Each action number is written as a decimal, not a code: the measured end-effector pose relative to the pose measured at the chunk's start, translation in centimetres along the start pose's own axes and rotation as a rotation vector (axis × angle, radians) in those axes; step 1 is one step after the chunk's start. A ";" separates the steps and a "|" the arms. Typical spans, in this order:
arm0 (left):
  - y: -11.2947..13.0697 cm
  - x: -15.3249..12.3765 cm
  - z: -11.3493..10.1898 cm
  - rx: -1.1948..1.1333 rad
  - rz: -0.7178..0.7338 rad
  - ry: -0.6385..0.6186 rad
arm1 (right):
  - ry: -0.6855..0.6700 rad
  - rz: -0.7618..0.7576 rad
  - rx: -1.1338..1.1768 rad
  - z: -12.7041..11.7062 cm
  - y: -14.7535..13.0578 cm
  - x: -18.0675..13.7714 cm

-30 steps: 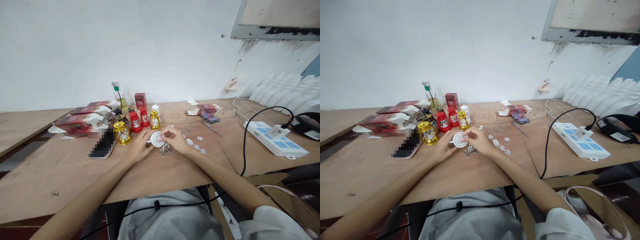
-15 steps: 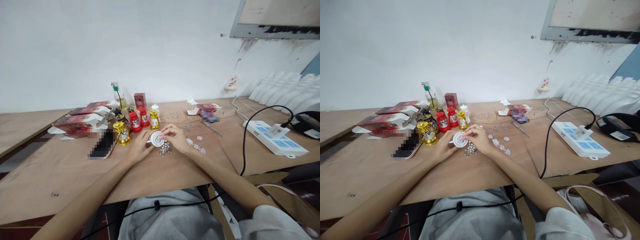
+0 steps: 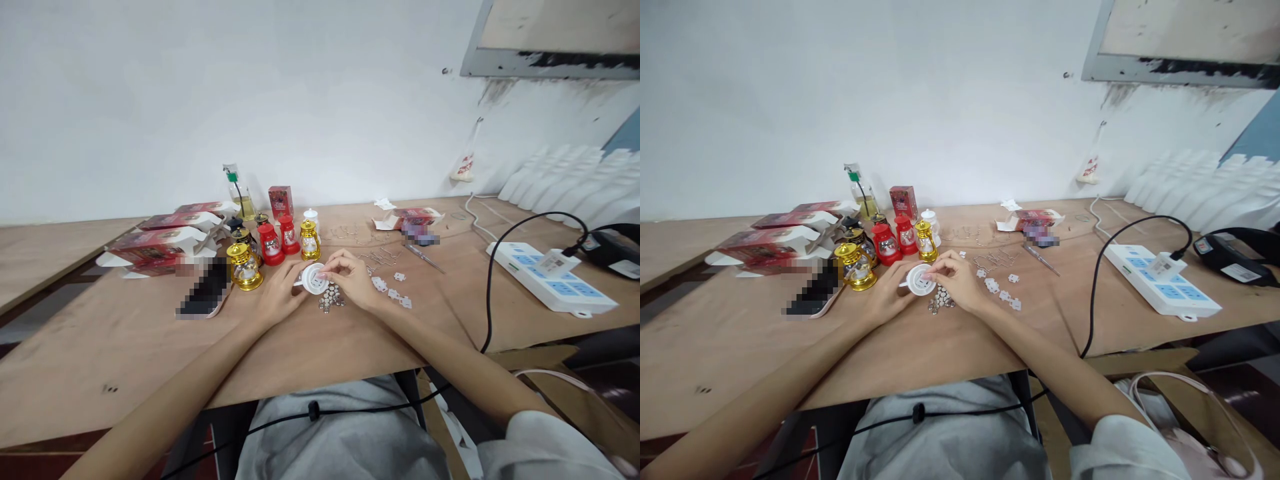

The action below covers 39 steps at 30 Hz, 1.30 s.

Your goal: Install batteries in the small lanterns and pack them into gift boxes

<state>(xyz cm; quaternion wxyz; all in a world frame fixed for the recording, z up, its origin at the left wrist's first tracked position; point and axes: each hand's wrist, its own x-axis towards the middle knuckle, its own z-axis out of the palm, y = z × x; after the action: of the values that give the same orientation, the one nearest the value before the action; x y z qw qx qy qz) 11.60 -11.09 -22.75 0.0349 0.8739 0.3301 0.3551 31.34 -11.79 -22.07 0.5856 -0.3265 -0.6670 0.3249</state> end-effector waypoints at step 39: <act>-0.4 -0.1 -0.1 0.135 0.163 0.085 | -0.159 -0.101 -0.176 0.0 -0.7 -0.5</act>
<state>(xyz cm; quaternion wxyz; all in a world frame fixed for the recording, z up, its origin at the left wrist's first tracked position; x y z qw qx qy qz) 11.30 -10.82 -22.86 -0.0670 0.8825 0.2820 0.3704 31.31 -12.61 -21.79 0.5154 -0.3159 -0.7530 0.2601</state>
